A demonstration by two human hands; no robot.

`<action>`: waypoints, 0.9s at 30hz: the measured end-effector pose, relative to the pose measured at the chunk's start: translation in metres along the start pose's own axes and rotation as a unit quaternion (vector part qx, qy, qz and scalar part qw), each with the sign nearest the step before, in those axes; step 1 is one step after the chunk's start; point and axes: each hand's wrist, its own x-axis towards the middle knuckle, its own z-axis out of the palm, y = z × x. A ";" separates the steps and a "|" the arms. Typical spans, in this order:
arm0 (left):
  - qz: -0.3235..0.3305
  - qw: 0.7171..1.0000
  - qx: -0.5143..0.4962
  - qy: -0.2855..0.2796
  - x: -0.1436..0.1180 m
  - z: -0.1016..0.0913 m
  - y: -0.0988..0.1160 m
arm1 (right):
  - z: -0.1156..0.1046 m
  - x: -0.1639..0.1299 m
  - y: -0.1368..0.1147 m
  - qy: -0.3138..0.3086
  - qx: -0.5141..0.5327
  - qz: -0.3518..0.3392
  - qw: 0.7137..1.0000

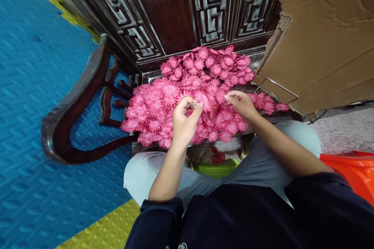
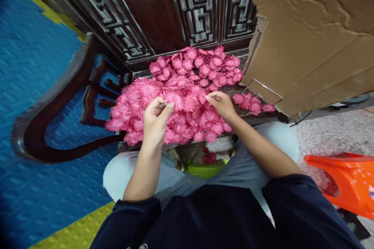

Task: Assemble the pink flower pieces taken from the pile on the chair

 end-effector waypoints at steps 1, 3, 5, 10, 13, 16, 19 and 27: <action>0.000 1.000 -0.002 -0.005 0.000 0.001 -0.001 | -0.001 0.001 0.003 0.018 -0.021 -0.001 1.000; -0.001 1.000 -0.008 -0.014 0.000 0.001 -0.002 | -0.002 0.003 0.007 0.029 -0.070 -0.006 0.997; -0.002 1.000 -0.009 -0.021 0.000 0.002 -0.003 | -0.003 0.004 0.009 0.033 -0.115 -0.015 0.993; 0.003 1.000 -0.005 -0.021 -0.001 0.000 -0.005 | -0.006 0.004 0.007 0.066 -0.132 -0.022 0.989; 0.011 1.000 0.001 -0.019 -0.001 0.000 -0.005 | -0.009 0.005 0.005 0.087 -0.099 -0.010 0.991; 0.026 0.999 0.034 -0.021 -0.001 0.001 -0.004 | -0.010 0.005 0.004 0.078 -0.067 -0.004 0.995; 0.047 0.996 0.079 -0.023 -0.001 0.002 -0.005 | -0.008 0.002 0.002 0.078 -0.082 -0.025 0.993; 0.095 0.975 0.192 -0.066 0.001 0.009 -0.010 | 0.012 -0.032 -0.022 -0.030 -0.104 -0.251 0.962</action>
